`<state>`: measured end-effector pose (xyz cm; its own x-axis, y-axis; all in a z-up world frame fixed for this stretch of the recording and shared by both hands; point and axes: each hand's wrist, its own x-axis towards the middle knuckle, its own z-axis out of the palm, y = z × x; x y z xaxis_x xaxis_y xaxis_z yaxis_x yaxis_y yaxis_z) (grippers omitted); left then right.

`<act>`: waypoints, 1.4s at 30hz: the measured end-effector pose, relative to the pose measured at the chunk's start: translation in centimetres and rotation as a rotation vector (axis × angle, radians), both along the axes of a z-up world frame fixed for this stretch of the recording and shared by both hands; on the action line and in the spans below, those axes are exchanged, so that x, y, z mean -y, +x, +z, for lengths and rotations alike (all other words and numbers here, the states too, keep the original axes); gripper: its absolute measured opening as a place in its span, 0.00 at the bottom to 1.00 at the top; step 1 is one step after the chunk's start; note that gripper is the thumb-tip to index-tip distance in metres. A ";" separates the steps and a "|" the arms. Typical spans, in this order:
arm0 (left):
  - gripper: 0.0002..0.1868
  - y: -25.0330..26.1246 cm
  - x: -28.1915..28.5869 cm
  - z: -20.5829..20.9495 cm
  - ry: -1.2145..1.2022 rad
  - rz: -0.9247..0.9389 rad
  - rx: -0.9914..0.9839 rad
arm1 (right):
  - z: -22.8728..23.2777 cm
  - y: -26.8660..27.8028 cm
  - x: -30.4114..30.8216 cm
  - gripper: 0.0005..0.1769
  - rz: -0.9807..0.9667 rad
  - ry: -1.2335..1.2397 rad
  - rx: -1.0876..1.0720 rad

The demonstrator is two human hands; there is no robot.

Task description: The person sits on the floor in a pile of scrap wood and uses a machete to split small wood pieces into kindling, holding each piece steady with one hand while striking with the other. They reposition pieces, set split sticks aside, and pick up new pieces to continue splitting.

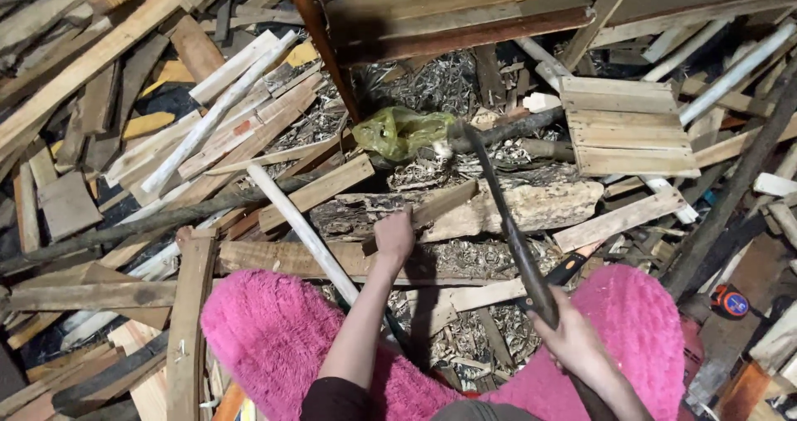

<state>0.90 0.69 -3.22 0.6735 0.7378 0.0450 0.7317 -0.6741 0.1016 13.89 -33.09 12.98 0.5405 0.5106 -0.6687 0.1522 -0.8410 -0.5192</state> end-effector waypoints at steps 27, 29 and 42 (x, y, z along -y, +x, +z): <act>0.13 -0.5 1.6 0.9 -0.027 0.056 0.049 | 11.9 0.9 -3.2 0.20 -0.070 0.031 0.159; 0.14 -0.6 1.7 0.8 -0.015 0.053 0.052 | 14.0 0.5 -2.5 0.19 -0.093 0.142 0.248; 0.07 -0.3 1.7 -2.2 0.159 0.049 -0.036 | -1.2 0.1 -1.4 0.15 -0.083 -0.038 -0.296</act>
<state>0.59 -0.98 -5.42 0.6401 0.7553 0.1408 0.7653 -0.6430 -0.0303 13.94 -31.70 11.76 0.3584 0.4443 -0.8211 -0.0711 -0.8640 -0.4985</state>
